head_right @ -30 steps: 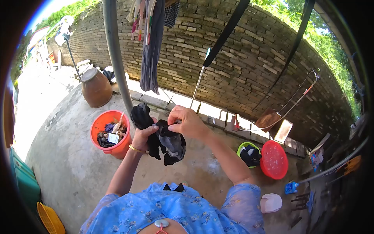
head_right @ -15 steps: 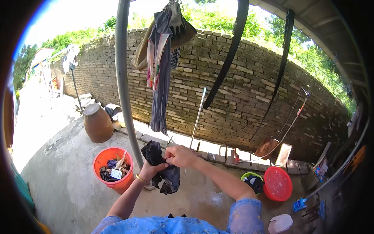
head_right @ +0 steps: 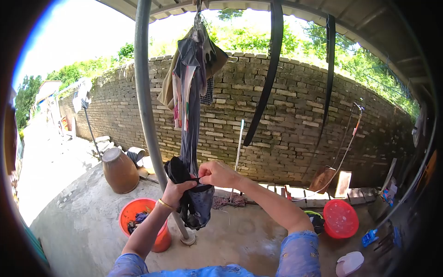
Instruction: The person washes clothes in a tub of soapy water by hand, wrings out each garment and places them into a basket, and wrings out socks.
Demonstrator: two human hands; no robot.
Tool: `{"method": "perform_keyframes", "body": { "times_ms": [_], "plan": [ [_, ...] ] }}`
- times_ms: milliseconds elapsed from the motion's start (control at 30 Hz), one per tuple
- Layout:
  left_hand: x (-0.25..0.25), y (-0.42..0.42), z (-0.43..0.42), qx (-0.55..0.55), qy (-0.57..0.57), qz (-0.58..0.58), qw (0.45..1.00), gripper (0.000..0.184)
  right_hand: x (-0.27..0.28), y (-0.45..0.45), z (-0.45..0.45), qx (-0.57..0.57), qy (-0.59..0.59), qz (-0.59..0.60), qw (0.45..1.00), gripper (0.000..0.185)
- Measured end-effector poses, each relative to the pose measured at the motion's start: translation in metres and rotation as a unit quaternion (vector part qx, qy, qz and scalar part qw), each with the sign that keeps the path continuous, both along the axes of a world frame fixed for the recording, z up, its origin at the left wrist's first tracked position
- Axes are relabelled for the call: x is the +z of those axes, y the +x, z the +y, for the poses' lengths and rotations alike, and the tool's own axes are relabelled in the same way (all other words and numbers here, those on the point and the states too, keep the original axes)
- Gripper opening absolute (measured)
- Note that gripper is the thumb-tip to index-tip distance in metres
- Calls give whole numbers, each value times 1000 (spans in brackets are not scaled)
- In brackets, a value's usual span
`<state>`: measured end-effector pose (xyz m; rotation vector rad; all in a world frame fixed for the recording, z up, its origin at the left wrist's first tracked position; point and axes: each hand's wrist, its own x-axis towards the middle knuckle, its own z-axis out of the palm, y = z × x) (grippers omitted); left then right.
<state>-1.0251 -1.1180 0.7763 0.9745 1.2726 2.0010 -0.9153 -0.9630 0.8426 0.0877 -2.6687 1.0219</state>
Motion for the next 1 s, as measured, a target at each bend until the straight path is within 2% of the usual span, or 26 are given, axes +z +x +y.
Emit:
{"method": "perform_keyframes", "body": {
  "times_ms": [33,67,133,167,200,233,300,500,633,700,833,900,1000],
  "plan": [
    [17,-2,6,7,11,14,1000,19,21,-3,10,35,3,-40,999,13],
    [35,-5,13,12,25,30,999,20,40,-10,24,69,7,-29,997,17],
    [63,-17,34,32,50,50,997,23,84,-28,55,101,5,62,993,22],
    [81,-21,43,38,47,56,997,24,104,-46,76,114,-63,89,987,25],
    [98,-22,54,45,67,73,994,24,133,-50,85,71,-103,102,987,22],
    [115,-21,66,53,87,90,991,24,159,-64,101,43,-92,122,987,26],
    [146,-25,91,68,101,118,985,24,201,-93,124,35,-140,191,971,24],
    [232,-54,173,145,167,223,949,27,304,-180,167,136,-260,303,906,22],
    [268,-77,192,233,204,221,925,26,342,-213,165,185,-255,283,906,22],
    [281,-90,189,215,260,199,920,21,353,-226,160,203,-272,274,900,24],
    [302,-124,174,296,262,217,892,19,367,-258,153,199,-263,273,904,30],
    [311,-138,163,344,242,268,866,21,370,-270,147,221,-274,265,898,26],
    [320,-162,147,361,223,293,857,20,381,-293,140,237,-274,254,897,18]
  ]
}}
